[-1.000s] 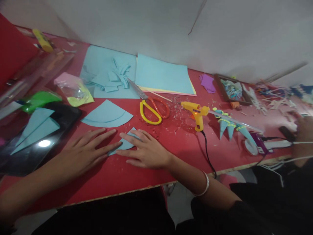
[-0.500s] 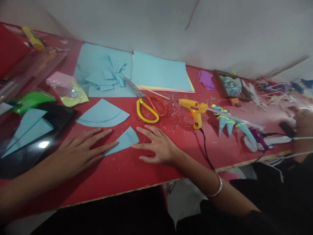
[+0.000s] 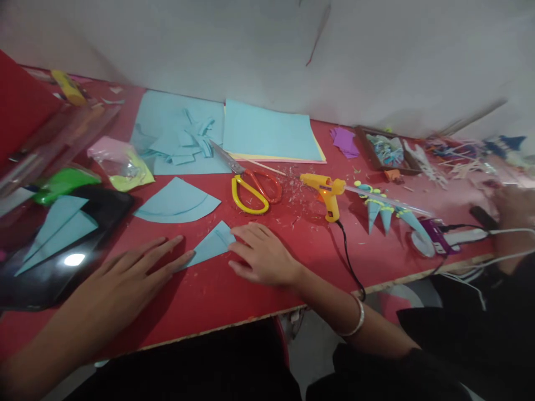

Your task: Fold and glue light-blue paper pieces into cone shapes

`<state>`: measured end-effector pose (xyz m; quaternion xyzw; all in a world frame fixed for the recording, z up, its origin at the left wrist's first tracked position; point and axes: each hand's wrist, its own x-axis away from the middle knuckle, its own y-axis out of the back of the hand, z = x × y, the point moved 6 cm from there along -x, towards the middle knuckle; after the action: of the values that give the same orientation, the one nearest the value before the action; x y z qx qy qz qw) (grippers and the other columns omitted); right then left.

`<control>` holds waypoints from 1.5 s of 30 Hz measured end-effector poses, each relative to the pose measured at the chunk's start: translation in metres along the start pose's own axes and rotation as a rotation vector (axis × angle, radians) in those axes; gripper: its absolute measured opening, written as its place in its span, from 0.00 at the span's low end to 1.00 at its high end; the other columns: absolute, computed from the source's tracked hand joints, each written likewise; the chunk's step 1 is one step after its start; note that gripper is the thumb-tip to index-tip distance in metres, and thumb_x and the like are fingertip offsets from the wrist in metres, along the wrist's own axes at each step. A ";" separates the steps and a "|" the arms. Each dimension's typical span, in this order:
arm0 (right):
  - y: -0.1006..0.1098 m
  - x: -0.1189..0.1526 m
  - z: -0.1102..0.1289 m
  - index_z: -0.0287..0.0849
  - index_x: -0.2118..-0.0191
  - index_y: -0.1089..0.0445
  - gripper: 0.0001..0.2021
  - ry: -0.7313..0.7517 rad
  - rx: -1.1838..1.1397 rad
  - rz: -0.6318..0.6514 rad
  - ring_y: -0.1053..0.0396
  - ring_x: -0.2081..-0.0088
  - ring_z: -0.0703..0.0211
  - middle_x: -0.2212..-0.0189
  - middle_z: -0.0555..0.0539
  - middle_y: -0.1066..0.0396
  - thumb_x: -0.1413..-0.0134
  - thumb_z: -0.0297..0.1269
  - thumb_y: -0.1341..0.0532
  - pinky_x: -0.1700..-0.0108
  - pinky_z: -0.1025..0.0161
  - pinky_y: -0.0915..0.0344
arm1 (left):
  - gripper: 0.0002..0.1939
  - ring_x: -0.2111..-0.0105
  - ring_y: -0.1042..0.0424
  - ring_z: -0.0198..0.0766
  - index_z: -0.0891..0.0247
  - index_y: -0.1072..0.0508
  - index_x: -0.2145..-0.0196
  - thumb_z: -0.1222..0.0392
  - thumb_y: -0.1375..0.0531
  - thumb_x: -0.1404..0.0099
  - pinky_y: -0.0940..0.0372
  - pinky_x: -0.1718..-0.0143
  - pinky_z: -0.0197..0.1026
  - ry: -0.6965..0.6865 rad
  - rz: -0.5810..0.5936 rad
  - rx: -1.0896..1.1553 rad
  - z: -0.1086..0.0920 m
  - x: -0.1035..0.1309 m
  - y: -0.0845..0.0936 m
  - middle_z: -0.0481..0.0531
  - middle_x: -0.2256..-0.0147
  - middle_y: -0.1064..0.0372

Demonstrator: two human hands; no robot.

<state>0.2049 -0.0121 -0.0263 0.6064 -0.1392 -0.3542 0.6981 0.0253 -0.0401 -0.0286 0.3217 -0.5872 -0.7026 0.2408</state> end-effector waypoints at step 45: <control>-0.004 -0.041 0.012 0.44 0.49 0.38 0.18 -0.038 -0.276 0.284 0.35 0.53 0.58 0.56 0.46 0.30 0.44 0.25 0.48 0.44 0.49 0.59 | 0.18 0.54 0.31 0.46 0.55 0.30 0.51 0.63 0.53 0.36 0.33 0.60 0.48 0.032 0.130 0.217 0.012 0.025 0.005 0.50 0.51 0.31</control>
<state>0.1672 0.0066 -0.0173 0.4725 -0.1868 -0.2793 0.8148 -0.0005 -0.0506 -0.0266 0.3182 -0.6755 -0.6126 0.2591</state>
